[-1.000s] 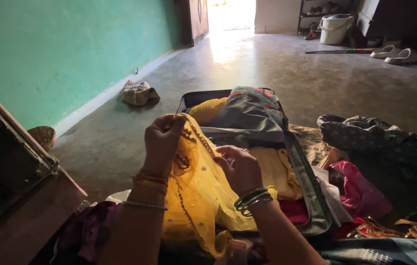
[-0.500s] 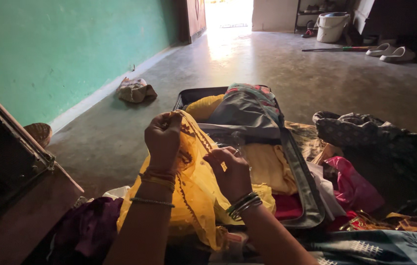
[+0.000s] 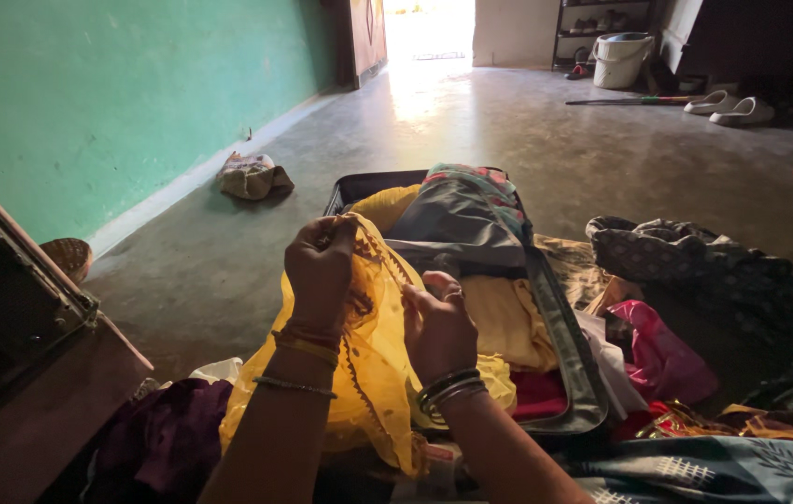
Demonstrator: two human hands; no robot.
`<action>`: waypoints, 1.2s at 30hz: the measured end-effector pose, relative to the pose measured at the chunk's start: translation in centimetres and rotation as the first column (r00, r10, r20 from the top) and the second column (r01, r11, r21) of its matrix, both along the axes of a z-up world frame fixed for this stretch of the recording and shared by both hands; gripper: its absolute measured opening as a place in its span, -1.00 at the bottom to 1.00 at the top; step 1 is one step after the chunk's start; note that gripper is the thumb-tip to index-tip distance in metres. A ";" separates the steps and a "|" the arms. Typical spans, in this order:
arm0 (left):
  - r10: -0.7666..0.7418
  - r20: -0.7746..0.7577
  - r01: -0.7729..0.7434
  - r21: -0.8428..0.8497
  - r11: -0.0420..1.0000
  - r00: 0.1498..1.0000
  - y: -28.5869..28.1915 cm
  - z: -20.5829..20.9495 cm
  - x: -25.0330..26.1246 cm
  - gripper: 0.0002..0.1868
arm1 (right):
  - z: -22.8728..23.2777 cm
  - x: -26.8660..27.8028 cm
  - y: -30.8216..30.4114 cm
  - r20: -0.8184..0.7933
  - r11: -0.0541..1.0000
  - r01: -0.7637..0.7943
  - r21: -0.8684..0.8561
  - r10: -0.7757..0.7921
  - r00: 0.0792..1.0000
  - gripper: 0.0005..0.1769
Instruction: The person packs clothes into an open suitcase on the floor. They place a dark garment into a clear plastic bag, seal it, and press it down inside the suitcase. Then, they fold a yellow sheer fabric and place it on top of the packed items.
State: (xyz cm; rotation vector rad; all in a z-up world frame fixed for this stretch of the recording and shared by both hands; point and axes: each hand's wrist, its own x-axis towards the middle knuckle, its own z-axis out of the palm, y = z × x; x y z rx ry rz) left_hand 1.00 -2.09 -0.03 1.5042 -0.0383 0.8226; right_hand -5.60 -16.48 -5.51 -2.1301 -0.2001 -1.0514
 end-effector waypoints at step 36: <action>0.071 -0.005 -0.072 -0.075 0.995 0.997 -1.7 -2.7 2.1 -0.75 | -3.3 3.7 -1.0 -0.337 0.832 -0.101 0.545 0.328 0.882 -0.78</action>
